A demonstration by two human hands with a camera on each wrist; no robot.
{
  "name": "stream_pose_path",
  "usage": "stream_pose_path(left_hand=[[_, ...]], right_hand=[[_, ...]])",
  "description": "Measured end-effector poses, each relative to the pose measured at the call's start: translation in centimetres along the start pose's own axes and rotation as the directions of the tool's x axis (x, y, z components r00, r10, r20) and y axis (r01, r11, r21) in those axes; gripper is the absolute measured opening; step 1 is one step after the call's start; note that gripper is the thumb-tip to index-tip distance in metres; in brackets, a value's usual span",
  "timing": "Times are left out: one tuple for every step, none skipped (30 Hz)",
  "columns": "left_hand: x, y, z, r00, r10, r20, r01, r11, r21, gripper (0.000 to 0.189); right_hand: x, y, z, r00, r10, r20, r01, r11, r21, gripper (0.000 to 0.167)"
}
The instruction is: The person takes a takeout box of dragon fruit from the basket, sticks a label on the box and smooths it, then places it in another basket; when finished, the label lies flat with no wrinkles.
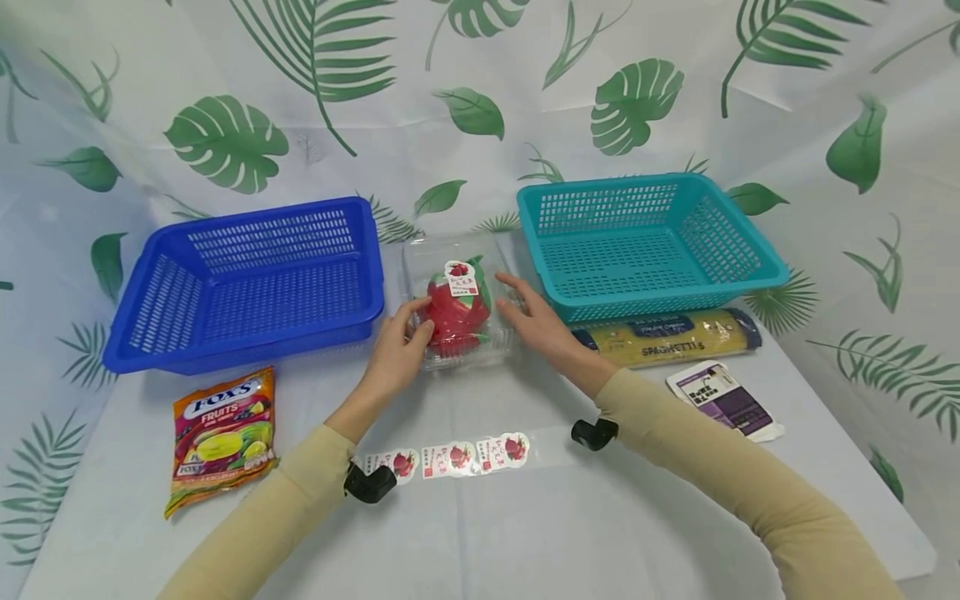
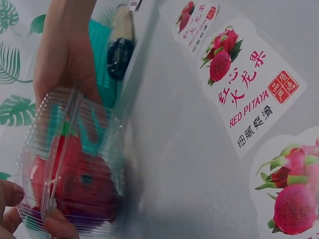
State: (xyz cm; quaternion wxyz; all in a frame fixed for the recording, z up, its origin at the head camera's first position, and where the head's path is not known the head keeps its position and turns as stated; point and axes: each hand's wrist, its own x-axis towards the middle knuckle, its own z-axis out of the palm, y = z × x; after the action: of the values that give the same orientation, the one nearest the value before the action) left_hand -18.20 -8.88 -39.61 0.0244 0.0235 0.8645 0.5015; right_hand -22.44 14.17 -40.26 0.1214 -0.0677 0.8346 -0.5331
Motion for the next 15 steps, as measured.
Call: stream_pose_path(left_hand=[[0.0, 0.0, 0.0, 1.000, 0.001, -0.003, -0.001, 1.000, -0.003, 0.042], [-0.1, 0.1, 0.0, 1.000, 0.002, -0.006, -0.002, 1.000, -0.006, 0.042], [-0.1, 0.1, -0.1, 1.000, 0.002, -0.008, -0.003, 1.000, -0.008, 0.042], [-0.2, 0.2, -0.1, 1.000, 0.004, -0.012, -0.004, 1.000, -0.011, 0.042], [-0.2, 0.2, -0.1, 1.000, 0.008, -0.016, -0.008, 1.000, -0.014, 0.042], [-0.3, 0.3, -0.1, 1.000, 0.014, -0.021, -0.014, 1.000, -0.016, 0.041], [-0.4, 0.4, -0.2, 0.999, 0.021, -0.028, -0.021, 1.000, -0.017, 0.041], [-0.4, 0.5, -0.2, 0.999, 0.025, -0.031, -0.026, 0.999, -0.021, 0.041], [-0.5, 0.6, -0.3, 0.999, 0.034, -0.038, -0.035, 0.999, -0.025, 0.041], [-0.6, 0.7, -0.4, 0.998, 0.046, -0.044, -0.047, 0.998, -0.028, 0.041], [-0.6, 0.9, -0.5, 0.997, 0.055, -0.047, -0.057, 0.998, -0.032, 0.041], [-0.7, 1.0, -0.6, 0.997, 0.065, -0.051, -0.067, 0.997, -0.034, 0.041], [-0.8, 1.2, -0.7, 0.996, 0.073, -0.056, -0.075, 0.996, -0.040, 0.040], [-0.8, 1.4, -0.9, 0.995, 0.082, -0.063, -0.085, 0.995, -0.046, 0.040], [-0.8, 1.6, -1.0, 0.993, 0.093, -0.070, -0.097, 0.994, -0.051, 0.040]], right_hand=[[0.0, 0.0, 0.1, 1.000, -0.005, -0.006, 0.005, 1.000, 0.018, 0.050], [-0.1, 0.0, 0.1, 1.000, -0.011, -0.012, 0.011, 0.999, 0.038, 0.050], [-0.1, -0.1, 0.2, 1.000, -0.016, -0.019, 0.017, 0.998, 0.053, 0.049], [-0.2, -0.1, 0.2, 1.000, -0.019, -0.023, 0.021, 0.997, 0.073, 0.048], [-0.2, -0.3, 0.2, 0.999, -0.021, -0.029, 0.023, 0.996, 0.088, 0.047], [-0.3, -0.4, 0.2, 0.999, -0.019, -0.031, 0.022, 0.994, 0.106, 0.046], [-0.4, -0.5, 0.2, 0.999, -0.015, -0.035, 0.020, 0.993, 0.119, 0.046], [-0.5, -0.6, 0.2, 0.999, -0.011, -0.037, 0.015, 0.991, 0.134, 0.045], [-0.6, -0.7, 0.2, 0.999, -0.001, -0.037, 0.007, 0.988, 0.152, 0.045], [-0.6, -0.8, 0.1, 0.999, 0.009, -0.036, -0.003, 0.986, 0.170, 0.045], [-0.7, -0.9, 0.1, 0.999, 0.017, -0.036, -0.010, 0.983, 0.184, 0.045], [-0.8, -1.0, 0.1, 0.999, 0.022, -0.034, -0.015, 0.980, 0.200, 0.045], [-0.8, -1.1, 0.1, 0.999, 0.025, -0.035, -0.018, 0.977, 0.212, 0.045], [-0.9, -1.2, 0.0, 0.999, 0.028, -0.033, -0.020, 0.974, 0.227, 0.045], [-0.9, -1.3, 0.1, 0.999, 0.030, -0.035, -0.021, 0.971, 0.237, 0.044]])
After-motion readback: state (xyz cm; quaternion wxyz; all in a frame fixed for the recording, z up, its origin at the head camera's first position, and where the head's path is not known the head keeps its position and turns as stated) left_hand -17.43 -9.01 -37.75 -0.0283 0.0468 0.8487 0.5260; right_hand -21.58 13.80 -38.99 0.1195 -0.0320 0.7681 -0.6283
